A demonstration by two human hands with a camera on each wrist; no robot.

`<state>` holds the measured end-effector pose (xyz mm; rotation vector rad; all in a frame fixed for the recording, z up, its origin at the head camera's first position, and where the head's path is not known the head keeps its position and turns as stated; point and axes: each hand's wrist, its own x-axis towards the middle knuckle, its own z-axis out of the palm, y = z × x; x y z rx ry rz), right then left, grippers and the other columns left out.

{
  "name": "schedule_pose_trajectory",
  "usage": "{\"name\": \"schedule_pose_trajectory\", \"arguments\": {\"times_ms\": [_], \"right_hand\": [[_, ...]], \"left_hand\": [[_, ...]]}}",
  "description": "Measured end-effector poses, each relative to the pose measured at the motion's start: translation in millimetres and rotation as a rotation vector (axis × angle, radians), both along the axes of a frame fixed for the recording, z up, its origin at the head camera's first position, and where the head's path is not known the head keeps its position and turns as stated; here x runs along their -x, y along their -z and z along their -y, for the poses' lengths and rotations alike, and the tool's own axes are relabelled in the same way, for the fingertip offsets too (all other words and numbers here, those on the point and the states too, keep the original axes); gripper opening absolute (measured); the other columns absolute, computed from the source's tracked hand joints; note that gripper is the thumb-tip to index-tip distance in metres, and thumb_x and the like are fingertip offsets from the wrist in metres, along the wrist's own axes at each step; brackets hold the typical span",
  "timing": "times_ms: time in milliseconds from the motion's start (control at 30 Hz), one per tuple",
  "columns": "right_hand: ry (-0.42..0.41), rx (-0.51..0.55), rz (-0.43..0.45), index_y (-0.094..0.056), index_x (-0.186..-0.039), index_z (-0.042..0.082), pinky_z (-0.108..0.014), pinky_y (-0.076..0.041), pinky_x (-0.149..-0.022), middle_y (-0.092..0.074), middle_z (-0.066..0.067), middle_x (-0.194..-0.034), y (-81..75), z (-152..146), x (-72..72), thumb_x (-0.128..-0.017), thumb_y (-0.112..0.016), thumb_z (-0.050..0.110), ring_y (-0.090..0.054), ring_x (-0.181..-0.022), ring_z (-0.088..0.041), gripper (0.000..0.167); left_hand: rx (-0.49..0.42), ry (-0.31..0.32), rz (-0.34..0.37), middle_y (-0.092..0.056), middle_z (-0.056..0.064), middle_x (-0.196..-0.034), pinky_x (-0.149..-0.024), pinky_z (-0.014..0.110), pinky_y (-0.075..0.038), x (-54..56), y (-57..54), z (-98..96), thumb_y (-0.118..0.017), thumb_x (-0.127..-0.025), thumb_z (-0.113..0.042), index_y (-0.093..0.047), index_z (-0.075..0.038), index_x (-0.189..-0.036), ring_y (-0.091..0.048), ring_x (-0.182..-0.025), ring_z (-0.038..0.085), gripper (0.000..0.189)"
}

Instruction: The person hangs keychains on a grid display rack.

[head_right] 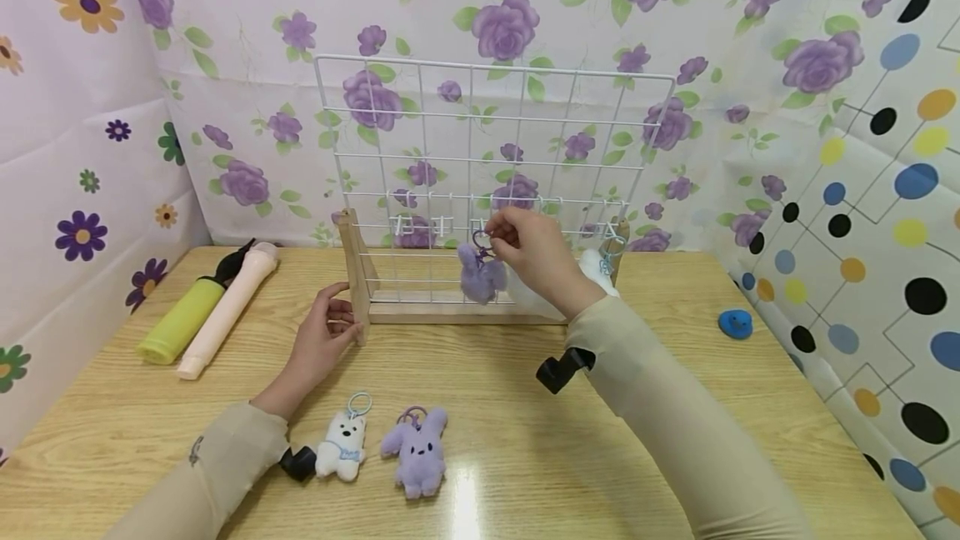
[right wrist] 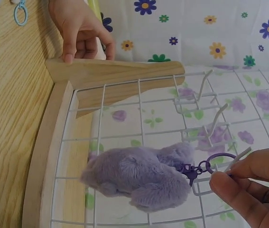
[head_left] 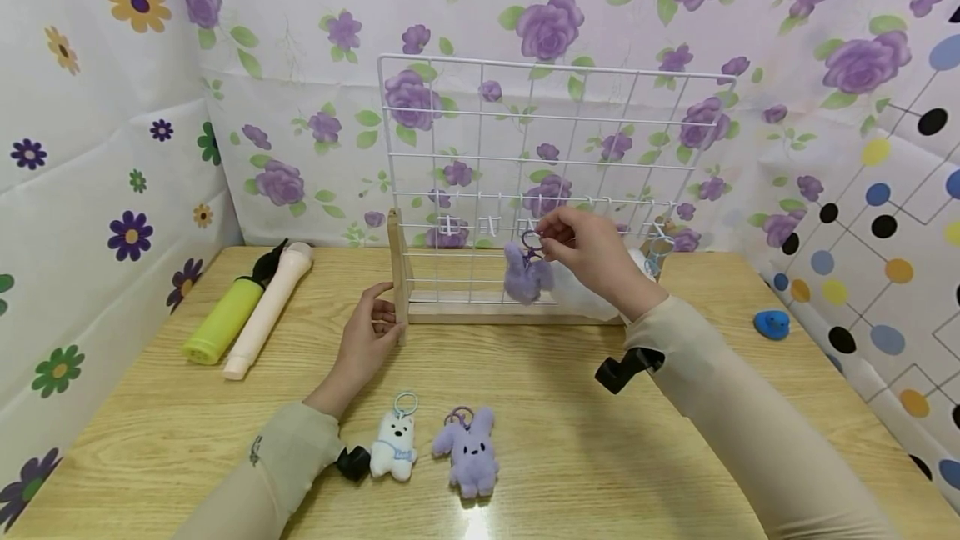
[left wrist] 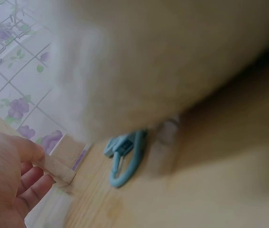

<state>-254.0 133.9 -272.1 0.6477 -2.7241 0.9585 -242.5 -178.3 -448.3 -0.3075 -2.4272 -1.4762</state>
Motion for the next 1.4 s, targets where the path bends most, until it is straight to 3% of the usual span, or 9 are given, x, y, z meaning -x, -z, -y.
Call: {"name": "schedule_pose_trajectory", "arguments": {"times_ms": [333,800,1100,1400], "right_hand": [[0.032,0.002,-0.031,-0.064,-0.112,0.004,-0.040,-0.055,-0.083,-0.068,-0.011,-0.103,-0.8,-4,-4.2,-0.094,-0.060,0.010,-0.064,-0.095,-0.024,0.020],[0.037,0.084,-0.191,-0.066,-0.108,0.006,-0.031,-0.052,-0.073,-0.067,-0.007,-0.100,2.1,-11,-25.6,-0.093,-0.064,0.013,-0.063,-0.091,-0.020,0.017],[0.011,0.127,-0.261,-0.067,-0.106,0.005,-0.024,-0.053,-0.068,-0.068,-0.007,-0.097,15.9,-12,-40.1,-0.091,-0.066,0.012,-0.063,-0.085,-0.016,0.017],[-0.028,0.173,-0.258,-0.067,-0.106,0.004,-0.023,-0.055,-0.068,-0.068,-0.006,-0.099,31.3,-10,-56.4,-0.089,-0.067,0.009,-0.063,-0.086,-0.015,0.018]], "left_hand": [[-0.007,0.003,0.003,-0.057,0.019,-0.107,-0.073,0.017,-0.050,-0.1,0.8,-0.7,-0.066,-0.085,0.004,-0.038,-0.010,-0.141,-0.059,-0.092,0.028,0.064],[-0.011,0.000,-0.002,-0.056,0.019,-0.107,-0.073,0.016,-0.050,0.2,0.4,-0.6,-0.067,-0.085,0.005,-0.038,-0.009,-0.141,-0.059,-0.091,0.027,0.064],[-0.007,-0.007,0.007,-0.057,0.019,-0.107,-0.073,0.017,-0.050,-0.9,-1.5,-0.6,-0.067,-0.085,0.004,-0.038,-0.009,-0.140,-0.059,-0.092,0.028,0.064],[-0.017,-0.014,0.016,-0.057,0.019,-0.107,-0.073,0.016,-0.049,-0.4,-0.9,-1.4,-0.067,-0.085,0.004,-0.038,-0.010,-0.140,-0.058,-0.093,0.028,0.064]]}}
